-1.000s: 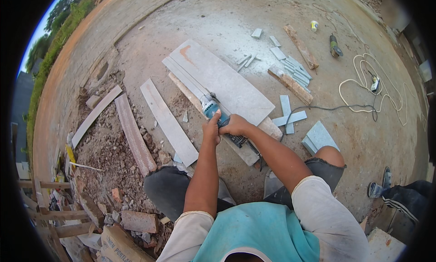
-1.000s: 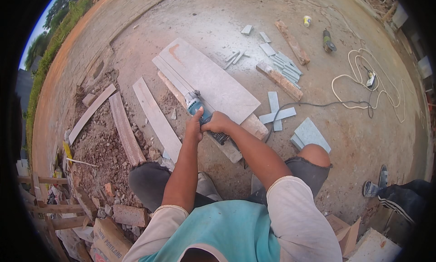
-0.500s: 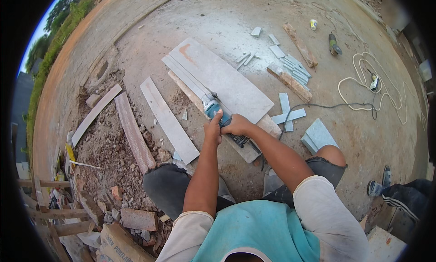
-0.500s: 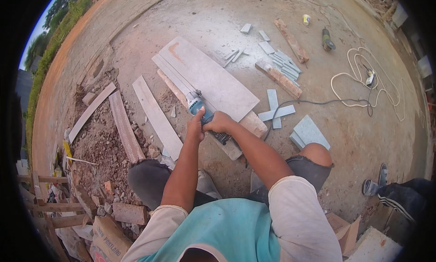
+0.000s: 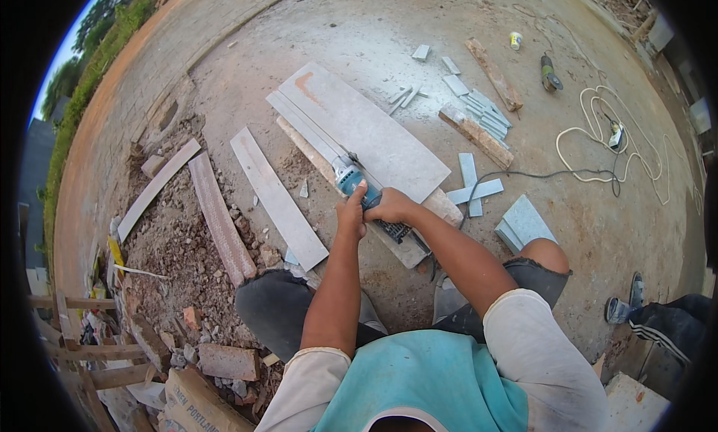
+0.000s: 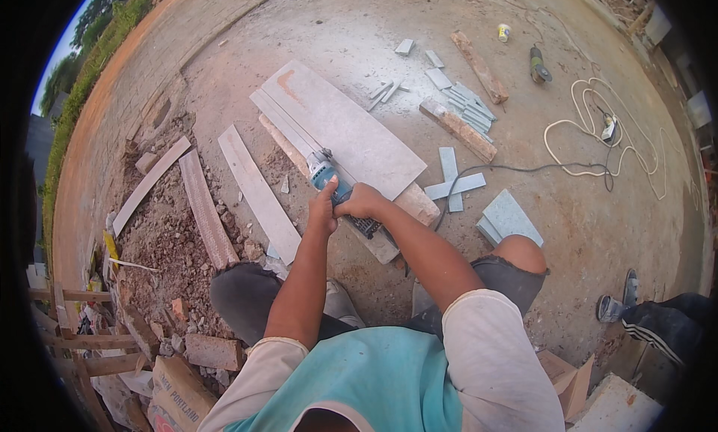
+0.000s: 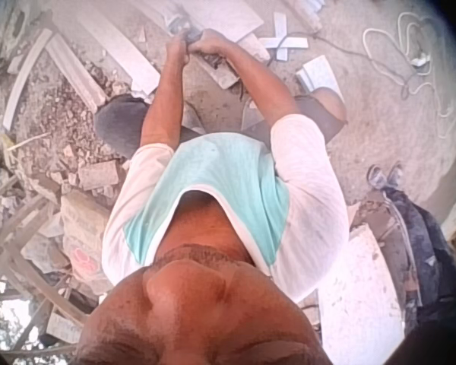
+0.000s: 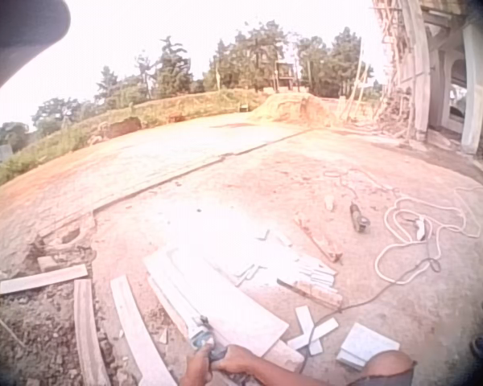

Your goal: The person holds an angle grinder with both hands and uses it to cut along a marked line on a long tile supported by a piece of wood on the ground.

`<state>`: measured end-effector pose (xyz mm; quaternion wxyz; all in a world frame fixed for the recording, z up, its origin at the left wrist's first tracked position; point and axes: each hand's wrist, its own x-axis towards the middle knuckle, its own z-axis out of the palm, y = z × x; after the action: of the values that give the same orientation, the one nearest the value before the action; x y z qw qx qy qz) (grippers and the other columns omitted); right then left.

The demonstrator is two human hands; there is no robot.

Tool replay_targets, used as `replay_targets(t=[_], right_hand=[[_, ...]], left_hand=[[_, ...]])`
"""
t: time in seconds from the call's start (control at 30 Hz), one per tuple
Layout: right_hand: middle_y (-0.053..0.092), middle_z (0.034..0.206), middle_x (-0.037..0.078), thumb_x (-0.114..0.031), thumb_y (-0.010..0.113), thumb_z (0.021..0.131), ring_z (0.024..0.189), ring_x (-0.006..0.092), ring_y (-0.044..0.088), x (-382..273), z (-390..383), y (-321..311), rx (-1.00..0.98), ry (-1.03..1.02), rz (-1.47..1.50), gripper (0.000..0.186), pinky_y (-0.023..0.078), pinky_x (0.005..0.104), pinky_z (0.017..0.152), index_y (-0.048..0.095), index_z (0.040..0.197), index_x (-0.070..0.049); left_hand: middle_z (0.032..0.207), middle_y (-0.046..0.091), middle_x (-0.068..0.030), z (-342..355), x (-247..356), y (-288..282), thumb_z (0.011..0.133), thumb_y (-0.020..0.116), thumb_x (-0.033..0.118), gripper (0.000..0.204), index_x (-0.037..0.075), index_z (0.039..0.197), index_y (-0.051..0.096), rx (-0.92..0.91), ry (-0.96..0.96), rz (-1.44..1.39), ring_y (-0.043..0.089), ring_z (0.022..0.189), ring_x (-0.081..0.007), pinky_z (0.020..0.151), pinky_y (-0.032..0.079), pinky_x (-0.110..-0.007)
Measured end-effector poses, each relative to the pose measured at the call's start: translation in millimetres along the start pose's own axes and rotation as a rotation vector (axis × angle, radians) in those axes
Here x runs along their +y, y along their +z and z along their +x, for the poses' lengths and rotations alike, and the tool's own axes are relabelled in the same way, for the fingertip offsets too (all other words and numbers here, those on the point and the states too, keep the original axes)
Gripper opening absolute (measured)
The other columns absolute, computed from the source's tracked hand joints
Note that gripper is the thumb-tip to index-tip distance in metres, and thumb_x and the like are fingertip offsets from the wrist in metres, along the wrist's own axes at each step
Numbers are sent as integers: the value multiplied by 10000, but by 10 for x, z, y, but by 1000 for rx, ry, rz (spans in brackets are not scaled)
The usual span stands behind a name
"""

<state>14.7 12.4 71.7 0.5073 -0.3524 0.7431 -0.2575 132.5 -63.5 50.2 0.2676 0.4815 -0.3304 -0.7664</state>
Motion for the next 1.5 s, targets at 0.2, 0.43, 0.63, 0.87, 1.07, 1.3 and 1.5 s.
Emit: replay_targets(t=[0.2,0.43,0.63,0.87,1.07,1.3,1.5], right_hand=[[703,894,196,-427,809,559,816,281,671,59,59,3,16,-6,-11,627,506,329,747,703,926,70],[698,922,238,-432,810,528,852,312,687,-9,-5,-3,3,-4,17,684,523,344,764,693,932,107],[696,920,229,-443,801,557,845,301,677,0,-39,-30,1,-4,-5,681,511,333,763,688,950,101],[695,930,244,-447,797,557,858,323,677,0,-146,-50,13,-5,-38,698,514,342,760,683,958,113],[699,909,240,-441,800,533,841,316,689,45,-204,-47,19,-13,-15,674,527,349,753,695,911,107],[702,890,231,-432,802,520,826,309,695,67,-220,-58,7,-11,1,646,532,349,744,707,884,92],[703,894,234,-430,802,517,829,312,694,37,-236,-69,13,0,-20,646,532,351,747,708,886,91]], left_hand=[[980,641,-115,16,-4,34,816,780,256,456,-32,1104,577,1,-2,0,660,821,-233,738,548,-371],[978,641,-111,25,-13,-13,820,777,259,455,-28,1111,577,0,-8,0,658,824,-227,750,543,-365],[987,636,-101,6,-21,14,830,768,261,433,-18,1103,581,-5,-23,5,654,843,-221,754,540,-361],[993,637,-96,-78,-49,40,838,763,248,404,-11,1088,582,-3,-29,-3,663,840,-220,735,554,-359],[998,637,-125,-156,-84,61,836,762,255,464,-71,1108,576,-7,-4,7,656,844,-226,738,550,-353],[1003,638,-141,-225,-78,113,827,769,281,524,-99,1130,573,12,16,16,651,847,-231,752,541,-355],[993,641,-140,-200,-88,98,827,768,270,497,-102,1105,589,15,22,21,652,843,-229,744,542,-351]])
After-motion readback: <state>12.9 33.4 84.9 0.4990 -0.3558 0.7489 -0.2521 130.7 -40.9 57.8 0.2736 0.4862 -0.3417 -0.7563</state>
